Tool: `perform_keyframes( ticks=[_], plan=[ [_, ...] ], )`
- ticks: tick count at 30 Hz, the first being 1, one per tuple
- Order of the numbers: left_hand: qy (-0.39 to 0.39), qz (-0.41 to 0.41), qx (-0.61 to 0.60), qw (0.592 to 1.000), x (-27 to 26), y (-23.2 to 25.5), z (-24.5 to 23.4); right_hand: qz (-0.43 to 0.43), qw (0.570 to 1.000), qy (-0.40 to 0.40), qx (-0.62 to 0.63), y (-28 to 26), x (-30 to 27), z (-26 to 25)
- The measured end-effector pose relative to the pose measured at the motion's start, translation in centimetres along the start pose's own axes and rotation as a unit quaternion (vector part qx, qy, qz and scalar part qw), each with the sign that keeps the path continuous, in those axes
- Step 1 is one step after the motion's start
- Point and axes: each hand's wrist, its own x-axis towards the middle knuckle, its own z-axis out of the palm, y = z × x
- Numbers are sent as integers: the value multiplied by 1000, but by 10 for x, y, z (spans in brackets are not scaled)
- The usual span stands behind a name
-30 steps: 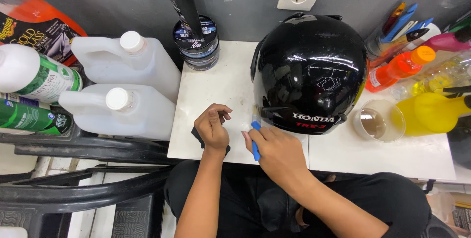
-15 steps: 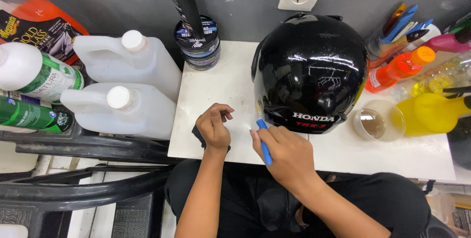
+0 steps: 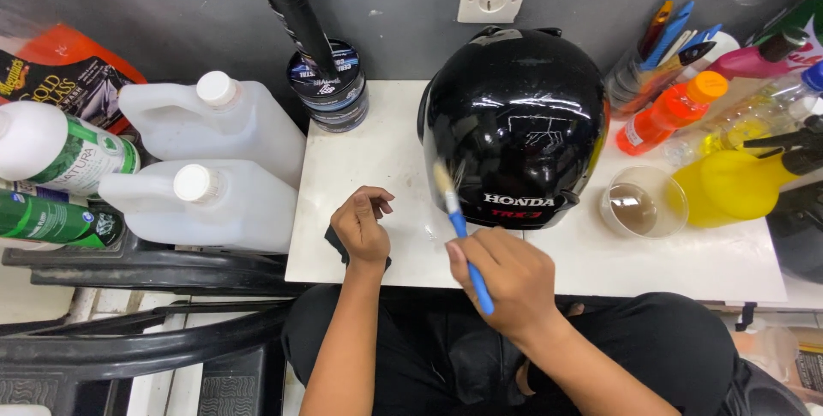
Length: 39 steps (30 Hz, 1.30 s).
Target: The person uses a paintbrush to apply a clear liquid to the front surface of a black motorcycle helmet. They repeatedly dip the brush into a small cup and brush the liquid over the helmet's visor area and front shell.
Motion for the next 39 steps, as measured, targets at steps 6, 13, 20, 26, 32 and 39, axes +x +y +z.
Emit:
perform_keyframes(
  ticks=[6, 13, 20, 26, 32, 39],
  plan=[
    [-10, 12, 16, 1000, -1, 1, 1, -12, 999, 38, 33, 17, 8, -18],
    [-16, 9, 24, 1000, -4, -3, 2, -4, 999, 46, 13, 12, 3, -26],
    [-16, 16, 55, 998, -6, -8, 3, -4, 997, 70, 13, 28, -8, -24],
    [-7, 20, 67, 998, -3, -4, 5, -9, 997, 71, -20, 26, -19, -24],
    [-13, 25, 80, 996, -6, -6, 3, -5, 998, 67, 10, 25, -17, -28],
    [-15, 26, 82, 996, -5, -6, 4, -7, 996, 93, -7, 30, -7, -27]
  ],
)
